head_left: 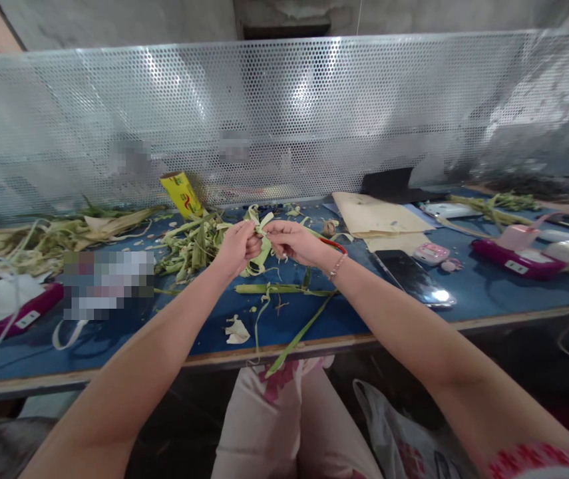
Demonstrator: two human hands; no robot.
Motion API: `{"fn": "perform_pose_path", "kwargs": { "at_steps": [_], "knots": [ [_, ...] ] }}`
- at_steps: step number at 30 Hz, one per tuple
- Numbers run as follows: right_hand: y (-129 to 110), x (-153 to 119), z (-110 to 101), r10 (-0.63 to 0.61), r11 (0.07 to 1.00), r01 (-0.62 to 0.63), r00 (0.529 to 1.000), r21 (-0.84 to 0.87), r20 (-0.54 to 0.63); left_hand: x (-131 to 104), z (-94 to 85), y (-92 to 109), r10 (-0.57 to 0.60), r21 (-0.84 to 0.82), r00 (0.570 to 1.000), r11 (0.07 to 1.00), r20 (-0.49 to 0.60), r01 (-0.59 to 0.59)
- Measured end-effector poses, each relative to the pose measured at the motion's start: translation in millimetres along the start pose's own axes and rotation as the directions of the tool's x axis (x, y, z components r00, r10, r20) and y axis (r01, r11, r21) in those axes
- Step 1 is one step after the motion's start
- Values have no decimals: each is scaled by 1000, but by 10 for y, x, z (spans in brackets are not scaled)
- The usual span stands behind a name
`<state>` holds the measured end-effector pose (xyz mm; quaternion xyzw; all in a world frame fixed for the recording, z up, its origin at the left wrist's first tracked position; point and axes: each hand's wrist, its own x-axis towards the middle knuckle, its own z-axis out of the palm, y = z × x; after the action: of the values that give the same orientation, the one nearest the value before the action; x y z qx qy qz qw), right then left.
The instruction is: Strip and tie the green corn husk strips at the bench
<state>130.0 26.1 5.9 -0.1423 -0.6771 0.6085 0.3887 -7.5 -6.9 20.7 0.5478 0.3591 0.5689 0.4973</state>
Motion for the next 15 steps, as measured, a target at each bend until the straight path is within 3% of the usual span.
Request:
{"fn": "perform_pose_path", "kwargs": {
  "at_steps": [8,11,15],
  "knots": [
    [96,45,-85,-101,987,79,982,-144,-157,1,-41,-14,-42,37,999,998,31,41],
    [84,44,-107,-189,934,147,977,-325,-102,20,-75,-46,-90,86,995,993,50,85],
    [37,14,-111,-243,775,190,970,-603,-5,30,-88,-63,-84,146,996,986,10,81]
  ]
}}
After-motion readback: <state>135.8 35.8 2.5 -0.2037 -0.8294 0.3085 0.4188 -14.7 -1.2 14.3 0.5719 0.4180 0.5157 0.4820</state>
